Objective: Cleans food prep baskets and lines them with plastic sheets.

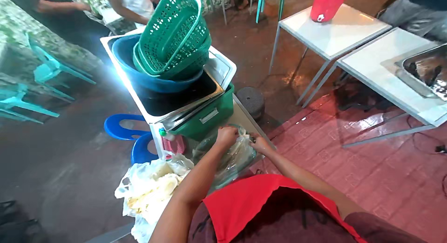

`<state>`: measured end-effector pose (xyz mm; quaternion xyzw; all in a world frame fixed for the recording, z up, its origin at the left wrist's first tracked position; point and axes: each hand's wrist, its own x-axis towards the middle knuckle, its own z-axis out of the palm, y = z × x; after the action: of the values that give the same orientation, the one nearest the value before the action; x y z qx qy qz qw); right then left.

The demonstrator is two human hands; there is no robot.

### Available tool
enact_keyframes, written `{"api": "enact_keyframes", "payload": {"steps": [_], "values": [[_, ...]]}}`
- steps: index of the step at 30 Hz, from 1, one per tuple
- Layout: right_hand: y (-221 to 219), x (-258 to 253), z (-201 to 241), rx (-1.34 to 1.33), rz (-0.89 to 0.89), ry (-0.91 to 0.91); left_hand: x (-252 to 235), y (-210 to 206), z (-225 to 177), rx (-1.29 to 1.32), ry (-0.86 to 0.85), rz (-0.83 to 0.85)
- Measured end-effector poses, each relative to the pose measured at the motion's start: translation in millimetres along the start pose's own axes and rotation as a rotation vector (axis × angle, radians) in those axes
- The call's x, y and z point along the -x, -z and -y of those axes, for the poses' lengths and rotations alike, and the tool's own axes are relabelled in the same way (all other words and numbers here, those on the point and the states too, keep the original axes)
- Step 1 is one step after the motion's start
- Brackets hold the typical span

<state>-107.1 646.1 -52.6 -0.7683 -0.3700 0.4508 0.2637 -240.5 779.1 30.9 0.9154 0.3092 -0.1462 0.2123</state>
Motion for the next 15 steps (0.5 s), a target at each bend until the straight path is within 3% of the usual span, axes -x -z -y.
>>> {"api": "enact_keyframes", "payload": {"steps": [5, 15], "values": [[5, 12, 20, 0.065, -0.146, 0.236, 3, 7, -5, 0.057, 0.013, -0.041], [31, -25, 19, 0.184, 0.204, 0.325, 5, -14, 3, 0.074, 0.023, 0.024]]}}
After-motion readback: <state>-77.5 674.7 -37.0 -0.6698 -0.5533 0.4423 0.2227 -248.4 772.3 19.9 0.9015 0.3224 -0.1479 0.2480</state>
